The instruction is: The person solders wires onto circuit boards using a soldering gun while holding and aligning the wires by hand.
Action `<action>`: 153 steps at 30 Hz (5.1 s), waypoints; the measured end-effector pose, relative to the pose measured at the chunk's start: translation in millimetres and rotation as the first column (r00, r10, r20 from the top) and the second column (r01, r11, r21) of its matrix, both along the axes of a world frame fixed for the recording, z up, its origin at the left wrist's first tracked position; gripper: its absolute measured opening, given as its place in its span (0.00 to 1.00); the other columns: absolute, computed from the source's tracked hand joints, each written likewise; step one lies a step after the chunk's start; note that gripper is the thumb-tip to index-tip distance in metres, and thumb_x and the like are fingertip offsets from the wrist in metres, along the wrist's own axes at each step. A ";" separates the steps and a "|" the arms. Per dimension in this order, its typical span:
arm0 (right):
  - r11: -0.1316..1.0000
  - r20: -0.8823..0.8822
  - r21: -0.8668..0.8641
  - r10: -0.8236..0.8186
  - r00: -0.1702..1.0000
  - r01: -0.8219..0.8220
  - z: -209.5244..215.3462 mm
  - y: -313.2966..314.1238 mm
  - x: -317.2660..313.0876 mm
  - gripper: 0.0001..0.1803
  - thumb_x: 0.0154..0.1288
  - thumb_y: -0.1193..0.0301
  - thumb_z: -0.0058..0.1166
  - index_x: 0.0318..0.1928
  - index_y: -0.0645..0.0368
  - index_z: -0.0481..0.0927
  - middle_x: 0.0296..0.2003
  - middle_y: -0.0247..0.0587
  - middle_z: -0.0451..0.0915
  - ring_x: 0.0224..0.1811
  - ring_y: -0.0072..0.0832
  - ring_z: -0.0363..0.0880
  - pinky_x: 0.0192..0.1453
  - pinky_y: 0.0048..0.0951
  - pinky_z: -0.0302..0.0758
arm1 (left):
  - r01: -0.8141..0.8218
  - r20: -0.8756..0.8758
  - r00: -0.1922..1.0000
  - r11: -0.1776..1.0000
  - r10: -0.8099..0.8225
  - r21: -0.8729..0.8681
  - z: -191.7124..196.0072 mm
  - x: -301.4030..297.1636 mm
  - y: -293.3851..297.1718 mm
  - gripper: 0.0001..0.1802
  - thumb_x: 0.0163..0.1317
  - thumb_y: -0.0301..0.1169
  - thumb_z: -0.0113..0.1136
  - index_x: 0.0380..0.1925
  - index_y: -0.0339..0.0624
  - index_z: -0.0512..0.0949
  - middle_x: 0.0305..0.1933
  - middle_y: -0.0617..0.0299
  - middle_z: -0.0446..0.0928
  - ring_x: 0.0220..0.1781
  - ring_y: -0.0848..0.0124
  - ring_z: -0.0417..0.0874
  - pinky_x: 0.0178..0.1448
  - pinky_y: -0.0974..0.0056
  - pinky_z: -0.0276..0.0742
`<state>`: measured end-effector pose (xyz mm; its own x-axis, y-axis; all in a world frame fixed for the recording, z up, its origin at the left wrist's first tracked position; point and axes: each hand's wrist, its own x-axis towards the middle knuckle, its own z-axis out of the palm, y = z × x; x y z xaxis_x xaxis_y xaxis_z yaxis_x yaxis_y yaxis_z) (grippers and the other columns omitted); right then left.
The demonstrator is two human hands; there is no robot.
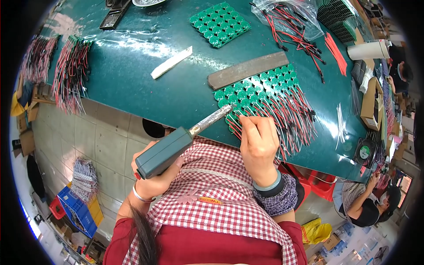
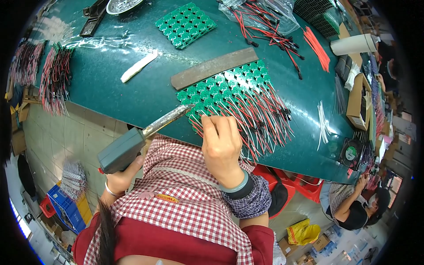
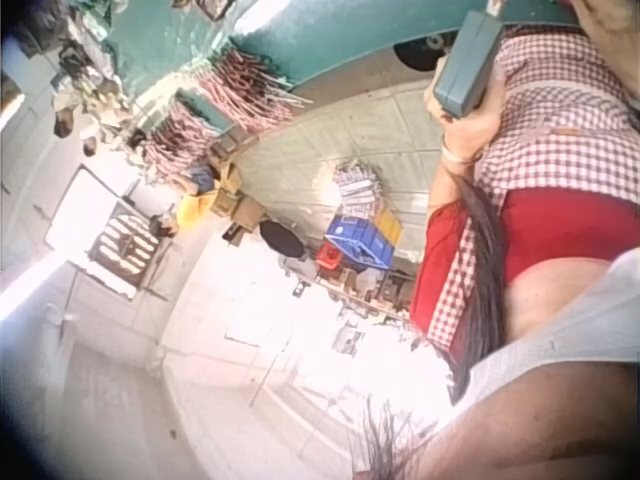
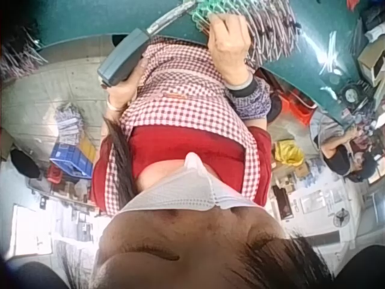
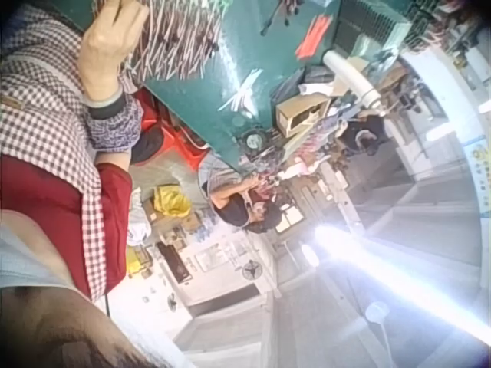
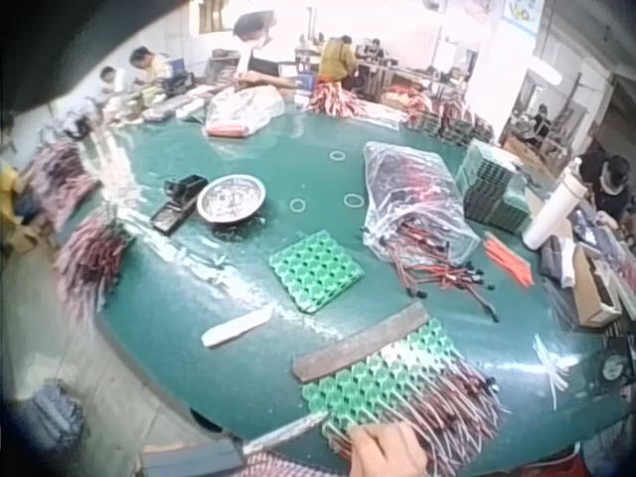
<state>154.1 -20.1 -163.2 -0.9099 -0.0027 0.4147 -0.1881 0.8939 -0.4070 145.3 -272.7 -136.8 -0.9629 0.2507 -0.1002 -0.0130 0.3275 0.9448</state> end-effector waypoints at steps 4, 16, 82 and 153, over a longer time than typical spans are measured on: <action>1.000 0.006 -0.001 -0.001 1.000 0.001 0.3 -0.9 0.2 0.14 0.53 0.84 0.61 0.43 0.66 0.81 0.35 0.43 0.77 0.35 0.38 0.75 0.35 0.35 0.74 | 0.021 -0.044 0.999 1.000 -0.021 0.004 0.5 -0.6 0.6 0.15 0.49 0.20 0.70 0.40 0.32 0.83 0.36 0.57 0.83 0.32 0.71 0.84 0.37 0.69 0.79; 0.999 -0.082 -0.037 0.023 0.996 -0.026 0.2 -12.2 3.6 0.14 0.50 0.84 0.63 0.41 0.65 0.83 0.32 0.41 0.76 0.34 0.36 0.74 0.34 0.34 0.73 | -0.003 -0.042 0.999 1.000 0.004 0.023 -2.5 6.8 -8.6 0.14 0.49 0.19 0.70 0.39 0.32 0.83 0.34 0.58 0.83 0.30 0.72 0.83 0.35 0.69 0.78; 0.618 -0.230 0.669 -0.355 0.906 0.413 -44.6 340.0 -185.9 0.07 0.51 0.75 0.55 0.32 0.62 0.80 0.34 0.41 0.74 0.43 0.36 0.73 0.42 0.34 0.74 | -0.197 0.291 0.941 0.979 0.172 0.059 39.4 -56.4 118.5 0.19 0.58 0.21 0.66 0.50 0.32 0.77 0.33 0.59 0.78 0.28 0.72 0.76 0.33 0.67 0.72; 0.956 0.019 -0.207 -0.207 0.978 0.206 15.8 151.5 -44.5 0.13 0.51 0.86 0.64 0.38 0.59 0.84 0.34 0.39 0.82 0.35 0.36 0.80 0.37 0.33 0.77 | 0.024 0.259 0.962 0.971 -0.087 0.237 21.6 -83.3 152.6 0.13 0.54 0.21 0.71 0.41 0.35 0.84 0.41 0.63 0.85 0.40 0.76 0.83 0.46 0.70 0.78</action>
